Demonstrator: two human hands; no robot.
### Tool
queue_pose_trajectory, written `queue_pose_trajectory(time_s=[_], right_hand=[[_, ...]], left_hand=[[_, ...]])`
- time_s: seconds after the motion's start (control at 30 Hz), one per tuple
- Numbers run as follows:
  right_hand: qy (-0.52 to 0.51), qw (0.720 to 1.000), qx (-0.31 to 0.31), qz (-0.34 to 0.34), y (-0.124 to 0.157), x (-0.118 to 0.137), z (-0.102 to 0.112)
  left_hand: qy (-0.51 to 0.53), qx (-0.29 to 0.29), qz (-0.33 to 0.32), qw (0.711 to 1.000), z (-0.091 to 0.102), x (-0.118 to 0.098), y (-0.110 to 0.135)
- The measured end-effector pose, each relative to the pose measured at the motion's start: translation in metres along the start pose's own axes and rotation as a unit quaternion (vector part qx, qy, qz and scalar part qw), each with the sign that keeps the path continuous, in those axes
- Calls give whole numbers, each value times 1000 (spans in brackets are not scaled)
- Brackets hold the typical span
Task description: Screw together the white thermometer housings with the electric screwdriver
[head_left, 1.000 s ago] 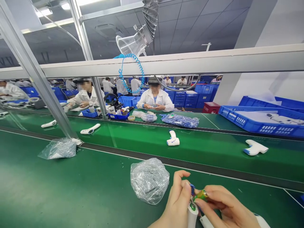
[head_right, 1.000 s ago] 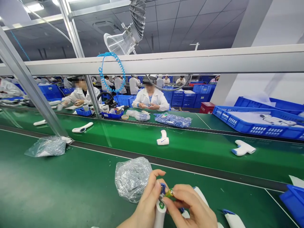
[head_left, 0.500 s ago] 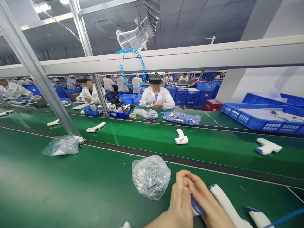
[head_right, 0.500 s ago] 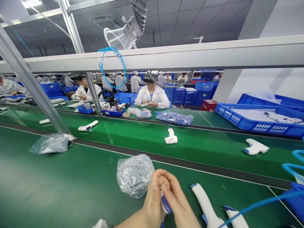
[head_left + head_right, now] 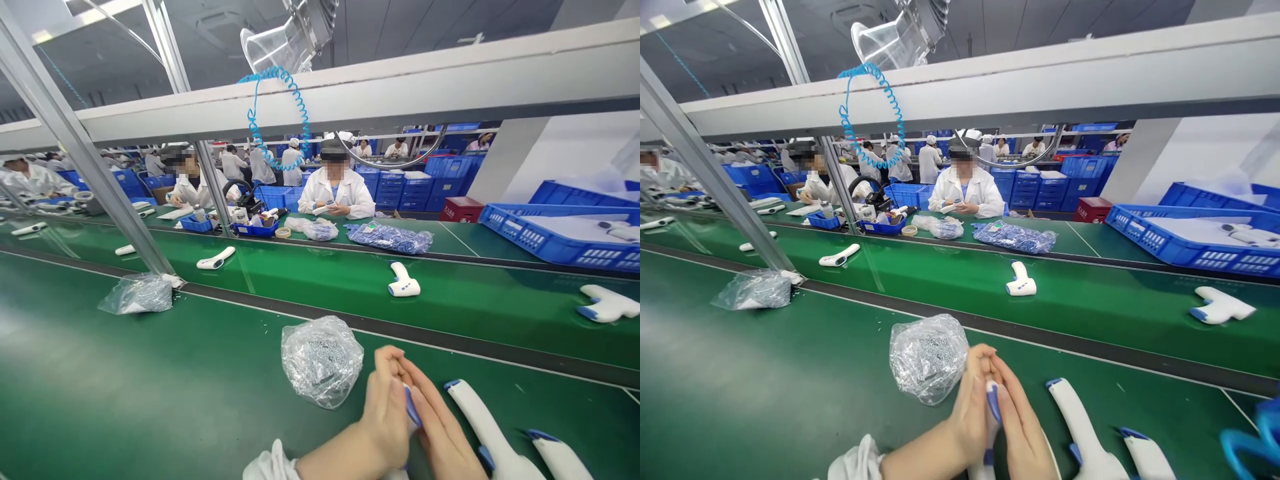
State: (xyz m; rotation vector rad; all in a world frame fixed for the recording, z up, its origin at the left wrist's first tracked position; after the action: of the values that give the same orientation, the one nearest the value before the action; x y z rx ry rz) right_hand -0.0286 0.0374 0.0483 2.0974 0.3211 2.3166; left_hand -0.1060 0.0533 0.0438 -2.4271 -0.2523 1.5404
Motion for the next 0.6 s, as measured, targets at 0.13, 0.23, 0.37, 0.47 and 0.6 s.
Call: queue_pose_trajectory(time_s=[0.13, 0.23, 0.37, 0.47, 0.6], right_hand=[[281, 945, -36, 166, 9, 27, -1], [319, 942, -48, 89, -20, 19, 35], [259, 943, -206, -34, -76, 10, 156], [231, 925, -268, -138, -106, -10, 234], [338, 881, -256, -209, -140, -23, 257]], left_hand=[[-56, -30, -33, 997, 6, -10, -8], [-121, -17, -43, 992, 13, -16, -20], [-220, 11, -38, 975, 22, -8, -27], [-233, 134, -33, 962, 5, 21, -22], [-183, 299, 23, 936, -20, 72, -7]])
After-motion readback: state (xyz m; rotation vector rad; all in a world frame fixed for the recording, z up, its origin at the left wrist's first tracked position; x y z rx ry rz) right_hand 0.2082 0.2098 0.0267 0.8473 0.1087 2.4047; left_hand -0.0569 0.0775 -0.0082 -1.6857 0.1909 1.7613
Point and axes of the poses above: each hand's wrist, its own y-axis away from the middle knuckle, its own z-axis out of the back of the hand, x = y × z, the point moved 9 cm from there along -y, towards the middle knuckle, and after that the axes turned 15 degrees about -z, right-handed, at the moved point
